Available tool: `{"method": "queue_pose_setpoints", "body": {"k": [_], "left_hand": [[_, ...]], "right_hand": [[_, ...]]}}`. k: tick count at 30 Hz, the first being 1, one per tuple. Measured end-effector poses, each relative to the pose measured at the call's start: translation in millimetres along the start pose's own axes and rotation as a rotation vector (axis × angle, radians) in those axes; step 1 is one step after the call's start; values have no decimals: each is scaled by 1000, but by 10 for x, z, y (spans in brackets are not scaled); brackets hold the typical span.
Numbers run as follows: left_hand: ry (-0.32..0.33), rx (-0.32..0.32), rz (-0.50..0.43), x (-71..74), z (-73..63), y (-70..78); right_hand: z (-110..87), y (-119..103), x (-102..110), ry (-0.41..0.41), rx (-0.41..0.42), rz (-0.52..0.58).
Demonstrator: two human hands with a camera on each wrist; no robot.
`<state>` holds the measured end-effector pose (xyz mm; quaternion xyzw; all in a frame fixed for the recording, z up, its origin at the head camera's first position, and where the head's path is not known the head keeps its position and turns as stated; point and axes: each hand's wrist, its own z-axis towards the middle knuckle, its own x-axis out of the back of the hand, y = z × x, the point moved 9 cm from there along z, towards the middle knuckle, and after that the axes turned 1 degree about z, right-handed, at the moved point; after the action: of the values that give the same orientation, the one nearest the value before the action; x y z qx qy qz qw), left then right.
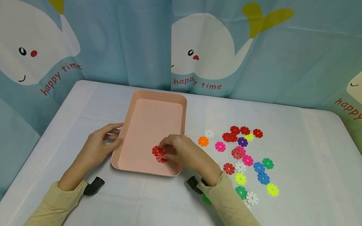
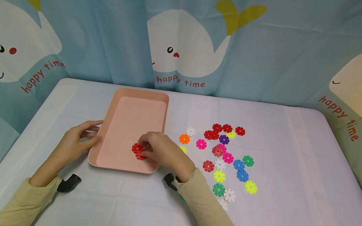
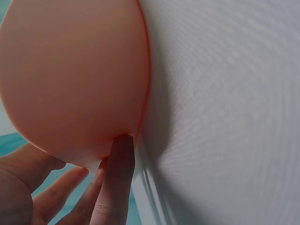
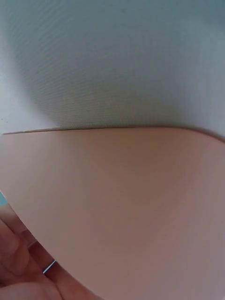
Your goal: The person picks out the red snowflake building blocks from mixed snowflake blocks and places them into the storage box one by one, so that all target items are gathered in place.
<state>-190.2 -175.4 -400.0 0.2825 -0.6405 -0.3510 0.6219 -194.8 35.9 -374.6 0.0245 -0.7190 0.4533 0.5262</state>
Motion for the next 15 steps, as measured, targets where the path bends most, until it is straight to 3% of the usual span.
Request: {"method": "queue_pose_setpoints", "body": {"k": [15], "left_hand": [[1, -2, 5, 2, -4, 9]], "right_hand": [[-56, -48, -6, 5, 22, 20]]}}
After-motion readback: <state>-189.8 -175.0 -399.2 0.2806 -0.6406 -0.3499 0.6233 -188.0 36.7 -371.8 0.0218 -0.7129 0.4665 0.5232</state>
